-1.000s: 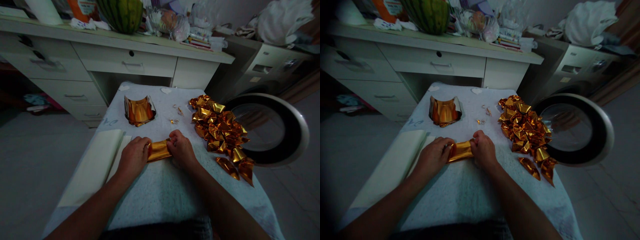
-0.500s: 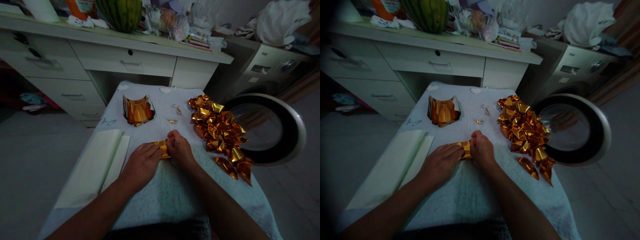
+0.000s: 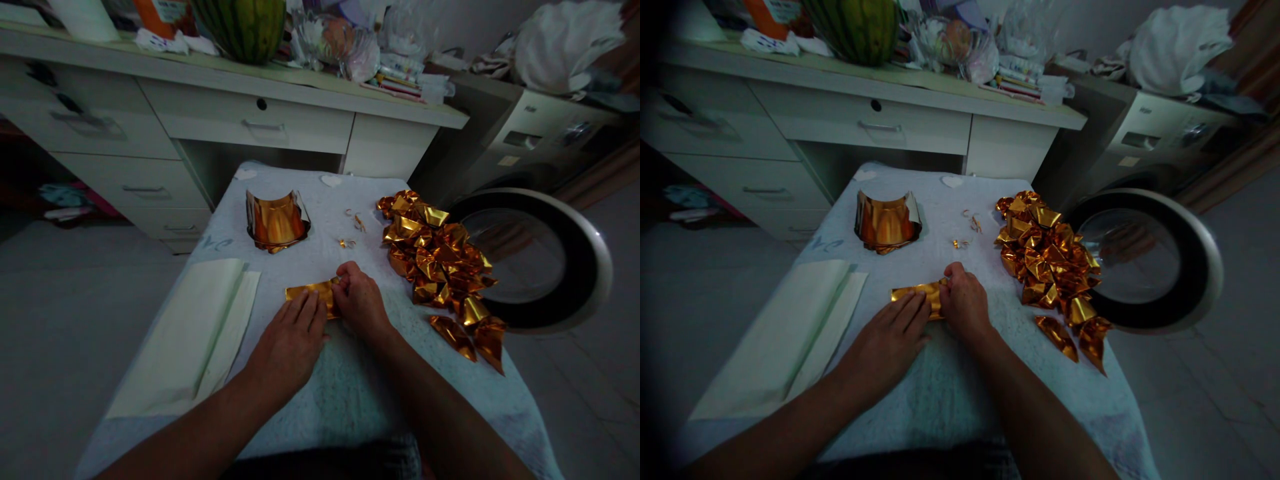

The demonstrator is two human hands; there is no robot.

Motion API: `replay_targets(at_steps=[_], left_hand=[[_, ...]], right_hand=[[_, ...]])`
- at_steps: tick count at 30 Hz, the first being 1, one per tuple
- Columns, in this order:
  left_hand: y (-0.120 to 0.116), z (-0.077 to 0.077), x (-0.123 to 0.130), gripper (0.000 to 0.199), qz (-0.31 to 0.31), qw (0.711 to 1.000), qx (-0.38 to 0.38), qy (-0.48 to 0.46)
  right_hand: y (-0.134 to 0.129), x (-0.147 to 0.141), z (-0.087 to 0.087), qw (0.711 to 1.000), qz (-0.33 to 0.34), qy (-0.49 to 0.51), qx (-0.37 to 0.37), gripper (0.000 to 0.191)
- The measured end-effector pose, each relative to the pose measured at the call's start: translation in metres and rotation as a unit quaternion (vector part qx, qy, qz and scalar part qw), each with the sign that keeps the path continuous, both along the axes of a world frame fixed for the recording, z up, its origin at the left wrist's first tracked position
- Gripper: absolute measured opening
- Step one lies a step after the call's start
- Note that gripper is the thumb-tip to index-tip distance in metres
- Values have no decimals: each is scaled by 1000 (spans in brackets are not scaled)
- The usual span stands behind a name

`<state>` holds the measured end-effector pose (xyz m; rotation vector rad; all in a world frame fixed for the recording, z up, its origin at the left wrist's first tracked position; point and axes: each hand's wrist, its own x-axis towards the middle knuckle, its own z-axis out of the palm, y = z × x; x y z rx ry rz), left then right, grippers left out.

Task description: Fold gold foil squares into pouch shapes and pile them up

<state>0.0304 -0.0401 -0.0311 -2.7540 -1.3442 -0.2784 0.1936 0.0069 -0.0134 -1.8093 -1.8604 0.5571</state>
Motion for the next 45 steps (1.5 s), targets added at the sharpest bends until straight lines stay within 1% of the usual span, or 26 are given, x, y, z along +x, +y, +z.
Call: replay_targets(at_steps=[7,10,12,15,17,20,23,28,30,35,40,45], left_hand=[[-6,4,0,67,-1,1000,-10,-4],[-8,5,0,73,-2,1000,-10,-5],[-8,5,-1,73,-6,1000,-8,-4],[-9,5,-1,72,-7,1000,-6,-4],[-9,5,-1,74,-6,1000,-10,-6],[-8,4,-1,75,-8,1000,-19,-12],[-7,2,-2,75,-11,999,-26,-15],[-10,0,-14,82,-41,998,-36,-23],[-13,1,-21,82,-45,998,-38,-20],[-24,4,-36,67,-43,998,-42,-33],[-30,3,-48,58,-39,998,-33,-44],[-31,5,-54,51,-40,999,-16,-33]], right_hand=[[-1,-1,-2,1000,0,-21,7,20],[-1,1,-2,999,5,-18,43,20],[0,2,-1,997,15,-2,76,19],[0,4,3,992,54,44,109,17],[-1,5,4,988,98,56,103,18],[-2,4,5,985,152,16,74,20],[-2,2,6,983,170,-34,61,20],[-5,0,11,979,178,-93,41,18],[-8,-1,13,977,183,-105,30,18],[-17,-5,17,979,170,-112,10,21],[-26,-15,19,983,130,-130,14,33],[-32,-26,13,983,91,-159,31,51]])
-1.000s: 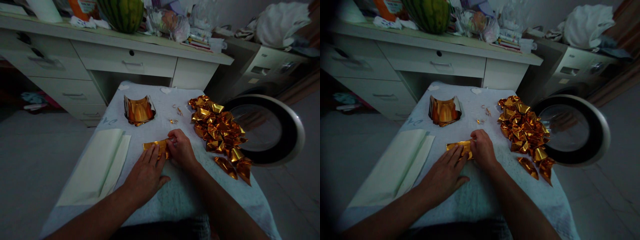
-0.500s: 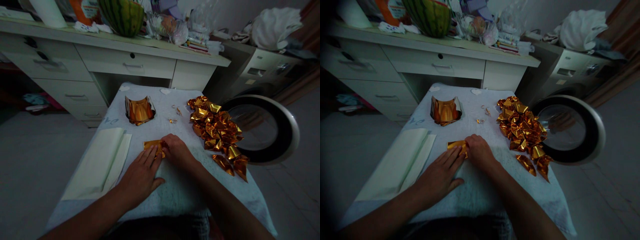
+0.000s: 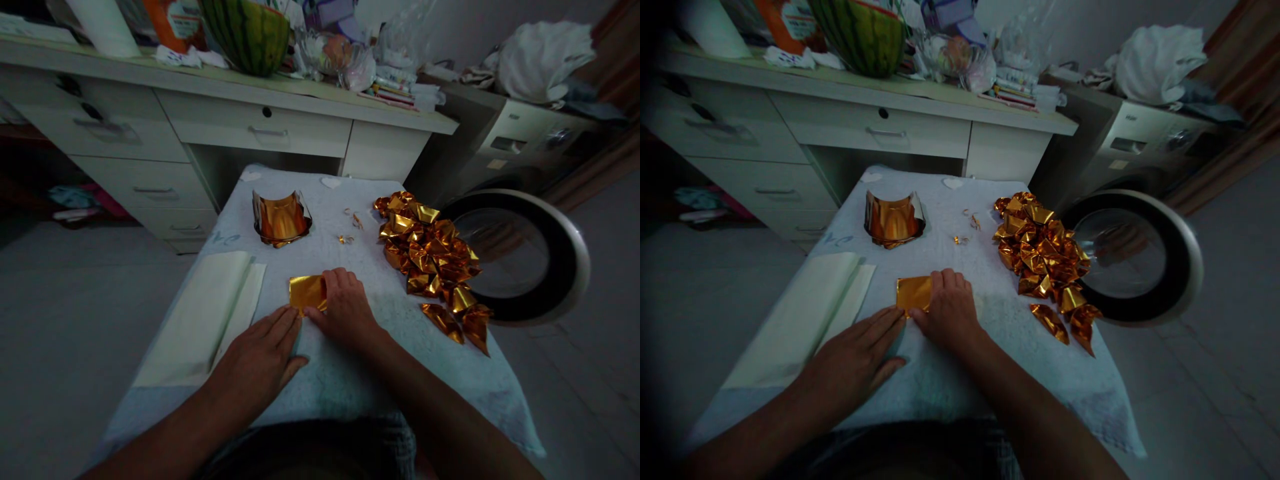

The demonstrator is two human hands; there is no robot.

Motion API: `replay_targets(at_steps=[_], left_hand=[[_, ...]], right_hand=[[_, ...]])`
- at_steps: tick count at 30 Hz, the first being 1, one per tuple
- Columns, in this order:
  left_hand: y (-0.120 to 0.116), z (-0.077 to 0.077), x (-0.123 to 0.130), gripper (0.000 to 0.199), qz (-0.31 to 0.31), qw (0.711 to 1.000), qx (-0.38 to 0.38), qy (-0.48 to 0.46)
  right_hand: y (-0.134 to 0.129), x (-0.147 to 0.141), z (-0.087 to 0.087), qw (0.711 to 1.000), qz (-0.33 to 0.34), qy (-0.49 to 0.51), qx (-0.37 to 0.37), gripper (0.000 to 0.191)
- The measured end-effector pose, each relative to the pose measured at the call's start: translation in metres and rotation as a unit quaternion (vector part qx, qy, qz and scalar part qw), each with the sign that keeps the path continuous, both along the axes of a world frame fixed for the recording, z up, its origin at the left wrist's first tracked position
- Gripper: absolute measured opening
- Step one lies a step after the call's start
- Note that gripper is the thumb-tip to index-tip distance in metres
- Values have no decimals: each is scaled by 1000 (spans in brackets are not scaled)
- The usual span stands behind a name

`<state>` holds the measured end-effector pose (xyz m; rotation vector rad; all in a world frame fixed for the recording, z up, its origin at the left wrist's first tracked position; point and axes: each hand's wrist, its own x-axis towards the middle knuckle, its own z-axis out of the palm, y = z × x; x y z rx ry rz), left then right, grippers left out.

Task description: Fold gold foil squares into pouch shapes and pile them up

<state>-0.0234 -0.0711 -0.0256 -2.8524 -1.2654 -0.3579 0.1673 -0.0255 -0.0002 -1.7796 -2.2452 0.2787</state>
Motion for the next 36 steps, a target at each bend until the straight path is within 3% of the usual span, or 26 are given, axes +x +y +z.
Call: replay_targets(at_steps=[8,19,26,30,34,36], left_hand=[[4,7,2,43,-11,999,8,43],[4,-3,-7,40,-39,997,61,-3],[4,-7,-9,35,-47,994,91,-43],[4,-5,-6,33,-53,991,120,-28],[4,-3,-5,32,-53,990,130,-14],[4,-2,-4,33,-51,990,134,-7]], right_hand=[[2,14,-6,1000,16,13,-11,67],[2,54,-1,998,-36,-20,-50,84],[3,67,-4,998,-38,-9,-52,79],[7,76,6,998,-8,47,-40,77],[12,64,28,993,59,90,41,45],[17,47,37,991,94,80,45,35]])
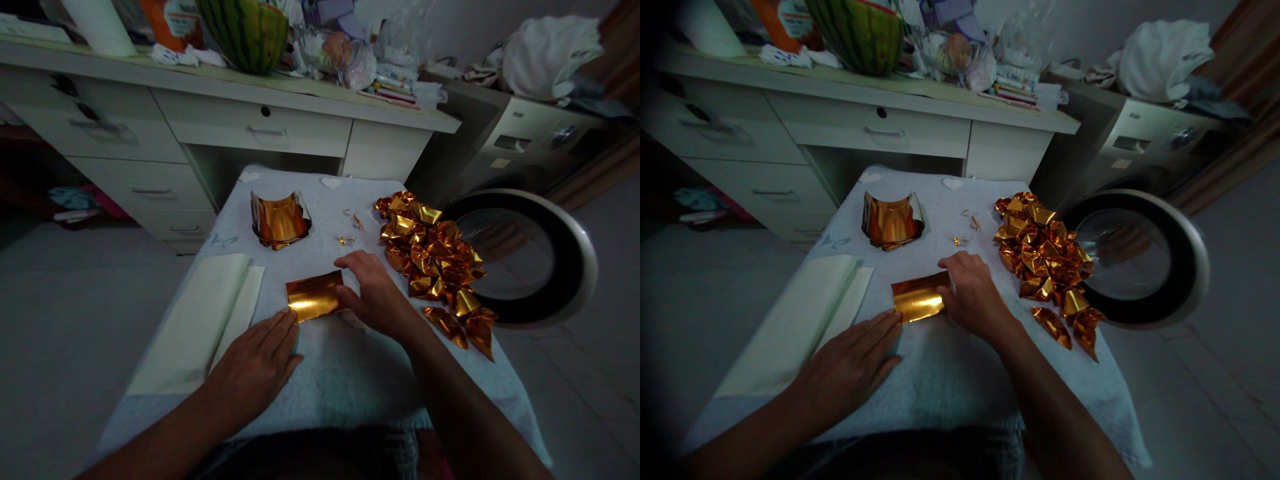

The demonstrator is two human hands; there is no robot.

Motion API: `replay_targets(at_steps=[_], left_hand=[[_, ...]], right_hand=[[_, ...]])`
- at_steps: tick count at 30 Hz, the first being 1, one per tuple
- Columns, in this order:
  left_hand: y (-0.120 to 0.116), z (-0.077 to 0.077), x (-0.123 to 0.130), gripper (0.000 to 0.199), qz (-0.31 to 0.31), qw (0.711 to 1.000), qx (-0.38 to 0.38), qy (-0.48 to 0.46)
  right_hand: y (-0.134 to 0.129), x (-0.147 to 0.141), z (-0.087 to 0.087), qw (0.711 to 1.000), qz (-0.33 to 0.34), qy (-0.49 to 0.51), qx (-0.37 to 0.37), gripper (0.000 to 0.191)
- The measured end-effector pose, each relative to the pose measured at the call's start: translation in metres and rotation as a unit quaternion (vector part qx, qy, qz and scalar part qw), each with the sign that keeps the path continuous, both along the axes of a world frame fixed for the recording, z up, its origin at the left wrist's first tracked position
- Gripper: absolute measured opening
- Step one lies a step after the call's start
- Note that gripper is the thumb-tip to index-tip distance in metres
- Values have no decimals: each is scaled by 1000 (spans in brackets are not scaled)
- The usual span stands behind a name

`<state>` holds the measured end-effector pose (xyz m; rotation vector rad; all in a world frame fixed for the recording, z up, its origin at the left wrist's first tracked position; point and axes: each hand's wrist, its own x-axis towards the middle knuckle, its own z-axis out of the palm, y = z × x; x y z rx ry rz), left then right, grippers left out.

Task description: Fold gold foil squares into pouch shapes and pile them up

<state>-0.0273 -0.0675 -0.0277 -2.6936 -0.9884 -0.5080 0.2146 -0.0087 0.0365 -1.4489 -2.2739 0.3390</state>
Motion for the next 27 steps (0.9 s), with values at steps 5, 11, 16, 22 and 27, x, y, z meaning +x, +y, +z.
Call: replay_targets(at_steps=[5,11,16,22,27], left_hand=[[-1,1,2,34,2,1000,-2,9],[-1,-1,0,32,8,1000,5,-11],[-3,-1,-5,24,13,998,23,-52],[11,22,-3,18,105,983,-122,-85],[51,42,8,28,221,959,-173,-34]], right_hand=[[19,-38,-7,996,45,-77,-1,23],[28,-44,-39,994,29,-102,4,27],[26,-42,-48,998,24,-65,7,28],[26,-43,-49,998,29,-48,0,28],[25,-45,-50,998,40,-51,-2,22]])
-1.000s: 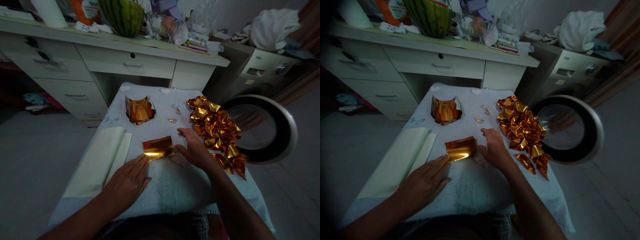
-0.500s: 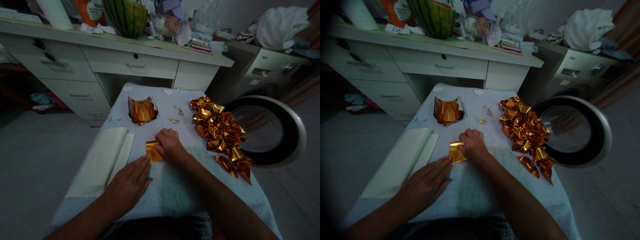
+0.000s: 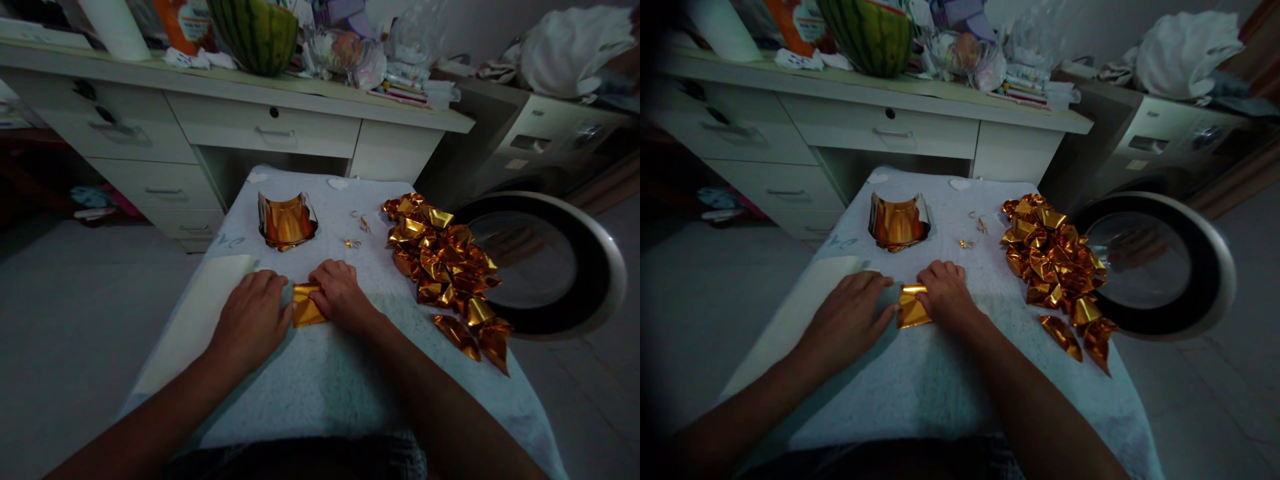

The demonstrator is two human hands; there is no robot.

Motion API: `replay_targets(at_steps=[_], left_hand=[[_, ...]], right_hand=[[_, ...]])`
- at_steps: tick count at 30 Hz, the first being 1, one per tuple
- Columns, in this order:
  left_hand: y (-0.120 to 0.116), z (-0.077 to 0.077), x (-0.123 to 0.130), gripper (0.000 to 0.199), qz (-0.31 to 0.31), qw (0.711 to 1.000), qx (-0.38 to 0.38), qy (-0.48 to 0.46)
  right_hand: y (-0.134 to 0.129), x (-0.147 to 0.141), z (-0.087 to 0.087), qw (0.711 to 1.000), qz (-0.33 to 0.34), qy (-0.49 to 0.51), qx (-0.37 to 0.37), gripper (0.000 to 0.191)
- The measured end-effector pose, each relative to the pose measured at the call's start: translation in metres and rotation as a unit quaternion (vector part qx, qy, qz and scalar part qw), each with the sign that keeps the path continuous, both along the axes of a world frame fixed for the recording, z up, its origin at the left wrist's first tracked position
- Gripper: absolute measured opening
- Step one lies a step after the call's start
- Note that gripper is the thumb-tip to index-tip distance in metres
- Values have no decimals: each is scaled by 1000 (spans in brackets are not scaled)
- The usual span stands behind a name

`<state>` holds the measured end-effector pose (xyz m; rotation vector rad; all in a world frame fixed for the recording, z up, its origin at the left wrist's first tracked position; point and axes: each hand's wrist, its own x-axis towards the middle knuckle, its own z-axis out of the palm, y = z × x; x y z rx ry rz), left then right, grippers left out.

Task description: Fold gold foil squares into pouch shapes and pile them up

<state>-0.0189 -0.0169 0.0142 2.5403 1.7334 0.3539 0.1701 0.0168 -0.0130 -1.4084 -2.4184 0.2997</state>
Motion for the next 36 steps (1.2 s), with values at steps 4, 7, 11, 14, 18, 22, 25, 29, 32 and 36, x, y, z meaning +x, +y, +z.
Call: replay_targets(at_steps=[4,7,11,14,18,22,25,29,32,36], left_hand=[[27,-8,5,22,-7,1000,-20,16],[37,-19,3,20,-10,999,-36,-17],[41,-26,1,12,-13,995,-57,-81],[40,-24,3,7,-15,992,-66,-107],[38,-23,4,5,-17,991,-72,-110],[36,-26,3,22,-3,995,-50,-91],[36,-26,3,23,-3,996,-53,-74],[35,-22,5,16,-7,995,-64,-81],[34,-21,8,13,-8,994,-59,-96],[32,-22,11,8,-25,991,-51,-124]], right_hand=[[0,0,0,1000,2,3,2,19],[0,0,-1,1000,6,3,3,21],[0,0,-1,1000,8,-6,9,25],[0,-2,-1,1000,11,-15,17,26],[0,-3,-1,1000,5,-22,21,23],[-2,-6,0,999,-8,-33,20,20],[-3,-8,1,999,-12,-37,20,16],[-2,-9,2,999,-15,-33,11,14],[-2,-9,2,1000,-16,-25,6,12],[-3,-7,4,1000,-8,-3,1,11]])
